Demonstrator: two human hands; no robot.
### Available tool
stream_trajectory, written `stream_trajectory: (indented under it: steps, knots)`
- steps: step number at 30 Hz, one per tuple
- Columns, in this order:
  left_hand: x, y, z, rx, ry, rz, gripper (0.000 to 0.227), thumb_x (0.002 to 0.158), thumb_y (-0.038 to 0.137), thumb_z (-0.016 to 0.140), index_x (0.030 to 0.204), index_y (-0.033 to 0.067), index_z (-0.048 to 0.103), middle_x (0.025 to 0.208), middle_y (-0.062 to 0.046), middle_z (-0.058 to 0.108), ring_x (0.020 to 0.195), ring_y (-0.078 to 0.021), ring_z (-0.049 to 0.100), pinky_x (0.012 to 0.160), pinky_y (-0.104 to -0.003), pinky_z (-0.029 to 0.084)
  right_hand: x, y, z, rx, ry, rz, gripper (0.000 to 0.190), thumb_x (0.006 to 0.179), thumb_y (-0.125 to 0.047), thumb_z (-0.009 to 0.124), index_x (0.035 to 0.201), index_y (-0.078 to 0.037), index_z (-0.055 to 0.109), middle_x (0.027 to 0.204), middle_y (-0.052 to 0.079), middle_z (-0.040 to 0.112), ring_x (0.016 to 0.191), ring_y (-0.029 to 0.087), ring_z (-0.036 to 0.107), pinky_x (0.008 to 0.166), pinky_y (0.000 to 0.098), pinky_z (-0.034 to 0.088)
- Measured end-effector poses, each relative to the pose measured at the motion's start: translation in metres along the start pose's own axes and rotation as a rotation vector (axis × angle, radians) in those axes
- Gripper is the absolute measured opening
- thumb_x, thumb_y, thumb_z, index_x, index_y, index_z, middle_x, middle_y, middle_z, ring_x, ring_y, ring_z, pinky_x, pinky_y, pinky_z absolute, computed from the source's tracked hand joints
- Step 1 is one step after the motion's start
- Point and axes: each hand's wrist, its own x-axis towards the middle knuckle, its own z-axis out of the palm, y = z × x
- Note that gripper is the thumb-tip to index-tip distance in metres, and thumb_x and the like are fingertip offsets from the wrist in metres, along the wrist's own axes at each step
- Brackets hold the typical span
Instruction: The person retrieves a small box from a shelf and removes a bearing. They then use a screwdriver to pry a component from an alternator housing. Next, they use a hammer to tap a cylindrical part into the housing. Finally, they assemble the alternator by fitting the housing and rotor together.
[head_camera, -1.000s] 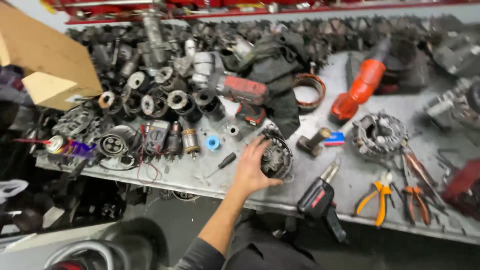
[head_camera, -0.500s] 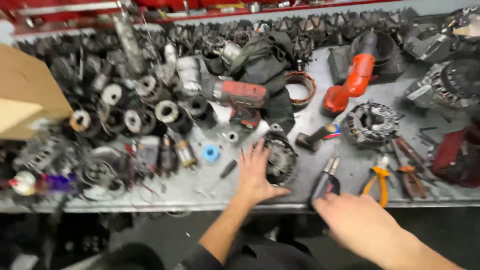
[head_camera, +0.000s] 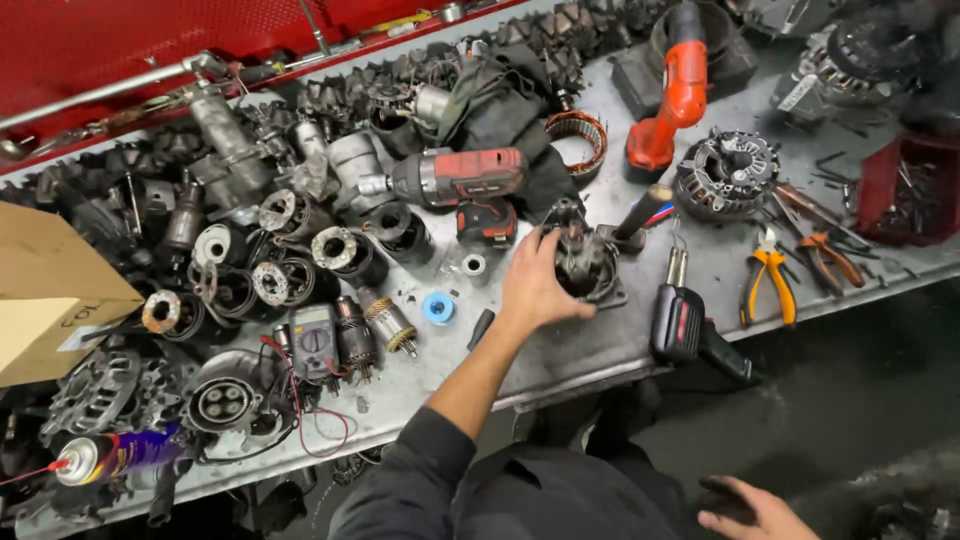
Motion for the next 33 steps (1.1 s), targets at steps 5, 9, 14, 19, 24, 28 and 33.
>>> stream_trajectory:
  steps: [5, 9, 14, 19, 24, 28, 33]
  knots:
    - [0.025, -0.002, 0.002, -0.001, -0.070, -0.077, 0.123, 0.040, 0.048, 0.094, 0.146, 0.0067, 0.046, 0.148, -0.023, 0.045, 0.133, -0.0394, 0.050, 0.107, -0.045, 0.047, 0.012, 0.018, 0.036, 0.077, -0.015, -0.065, 0.064, 0.081, -0.027, 0.090, 0.135, -0.005, 0.063, 0.120, 0.012, 0.073, 0.115, 0.021, 0.072, 0.102, 0.0346, 0.055]
    - [0.035, 0.005, -0.005, -0.021, -0.137, -0.148, 0.123, 0.041, 0.047, 0.092, 0.147, 0.0078, 0.044, 0.147, -0.022, 0.045, 0.131, -0.0372, 0.052, 0.106, -0.044, 0.049, -0.002, -0.017, 0.054, 0.086, 0.009, -0.121, 0.064, 0.079, -0.028, 0.089, 0.133, -0.005, 0.063, 0.120, 0.012, 0.072, 0.116, 0.019, 0.071, 0.101, 0.0353, 0.056]
    - [0.037, 0.002, 0.006, 0.024, -0.141, -0.145, 0.123, 0.042, 0.047, 0.093, 0.147, 0.0084, 0.043, 0.150, -0.021, 0.043, 0.135, -0.0379, 0.048, 0.108, -0.045, 0.046, -0.005, -0.030, 0.052, 0.056, 0.037, -0.160, 0.068, 0.079, -0.029, 0.088, 0.136, -0.003, 0.061, 0.120, 0.011, 0.072, 0.116, 0.020, 0.072, 0.101, 0.0346, 0.056]
    - [0.035, 0.001, 0.007, 0.023, -0.140, -0.159, 0.125, 0.041, 0.047, 0.094, 0.147, 0.0083, 0.041, 0.153, -0.020, 0.040, 0.138, -0.0383, 0.043, 0.110, -0.045, 0.043, -0.011, -0.051, 0.051, 0.046, 0.036, -0.142, 0.064, 0.081, -0.031, 0.088, 0.132, 0.000, 0.063, 0.115, 0.014, 0.074, 0.109, 0.022, 0.074, 0.097, 0.0358, 0.059]
    - [0.034, 0.004, 0.002, 0.000, -0.141, -0.162, 0.124, 0.042, 0.044, 0.094, 0.148, 0.0086, 0.039, 0.153, -0.021, 0.038, 0.139, -0.0383, 0.042, 0.110, -0.045, 0.043, -0.029, -0.097, 0.053, 0.004, 0.038, -0.146, 0.057, 0.081, -0.028, 0.082, 0.129, -0.002, 0.067, 0.113, 0.012, 0.076, 0.106, 0.020, 0.073, 0.097, 0.0337, 0.057]
    - [0.031, 0.001, 0.005, -0.032, -0.132, -0.181, 0.123, 0.042, 0.044, 0.093, 0.147, 0.0078, 0.040, 0.155, -0.021, 0.037, 0.139, -0.0378, 0.044, 0.109, -0.045, 0.043, -0.027, -0.096, 0.057, 0.014, 0.027, -0.131, 0.056, 0.081, -0.028, 0.081, 0.129, -0.003, 0.068, 0.113, 0.011, 0.076, 0.104, 0.020, 0.075, 0.096, 0.0343, 0.057]
    - [0.025, -0.003, 0.005, -0.065, -0.110, -0.163, 0.125, 0.042, 0.043, 0.093, 0.148, 0.0067, 0.038, 0.156, -0.025, 0.035, 0.139, -0.0404, 0.044, 0.110, -0.045, 0.044, -0.023, -0.096, 0.061, -0.059, 0.031, -0.156, 0.058, 0.081, -0.032, 0.083, 0.129, -0.004, 0.068, 0.114, 0.010, 0.076, 0.105, 0.019, 0.073, 0.097, 0.0324, 0.057]
